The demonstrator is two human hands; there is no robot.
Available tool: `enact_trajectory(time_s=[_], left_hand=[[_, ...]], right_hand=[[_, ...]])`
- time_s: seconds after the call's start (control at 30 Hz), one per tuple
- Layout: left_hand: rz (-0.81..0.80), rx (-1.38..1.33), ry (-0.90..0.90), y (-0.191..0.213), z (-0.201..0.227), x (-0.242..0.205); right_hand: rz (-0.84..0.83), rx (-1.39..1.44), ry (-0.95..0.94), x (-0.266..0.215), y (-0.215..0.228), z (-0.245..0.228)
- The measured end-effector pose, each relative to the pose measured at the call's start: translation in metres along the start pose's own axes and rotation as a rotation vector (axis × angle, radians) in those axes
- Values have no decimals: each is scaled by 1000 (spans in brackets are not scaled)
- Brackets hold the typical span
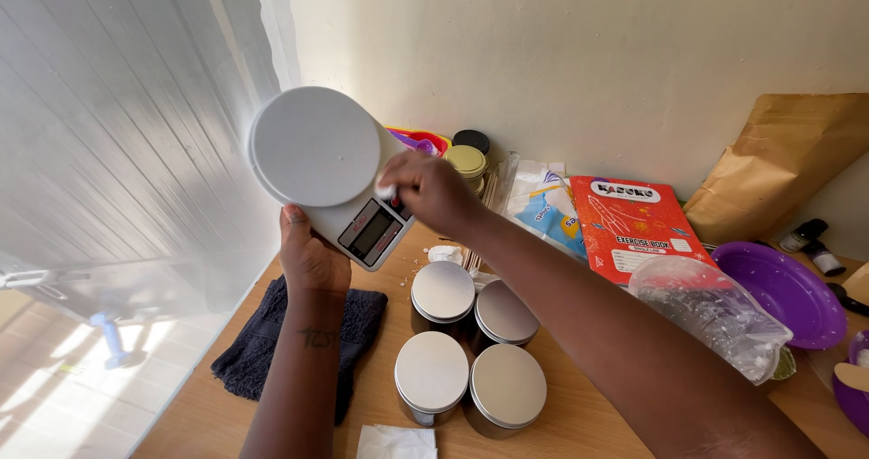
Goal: Preparing a digital scale by cleaning it with a cloth and turning it on
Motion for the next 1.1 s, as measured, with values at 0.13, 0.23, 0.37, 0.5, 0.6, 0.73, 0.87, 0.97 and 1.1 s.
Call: enact_trajectory(time_s=[0.13,0.23,0.37,0.5,0.6,0.73,0.87,0.97,1.1], left_hand=[[11,20,-28,-20,14,-16],[30,9,-12,-10,7,-10],[43,32,-17,-14,12,-13],[18,89,-60,12,2,8],[5,80,-57,11,1,11],[20,85,-58,-5,14,1],[31,120,-81,-14,30,-6],[43,163,-114,-30,48,-12],[77,72,-183,-35,71,-10]], right_hand=[[-263,-42,48,-10,-5,-38],[-495,-51,-53,-22,-15,-25],[-631,-160,-186,-31,-17,-5],[-243,120,-240,-18,-12,-5],[-43,161,-233,-13,-16,13],[-196,136,-108,-13,-23,-24],[-567,-149,-160,-30,-30,-20],[-461,-132,-298,-36,0,-29],[-47,190,-254,-38,52,-45]])
Point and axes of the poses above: each hand's wrist, its own x-axis towards the middle knuckle, its own y-axis out of the back of the hand, z = x × y, the point moved 7 cm from there along x, towards the middle knuckle, and after that the axes turned 2 degrees about -z, right-handed, at the moved point
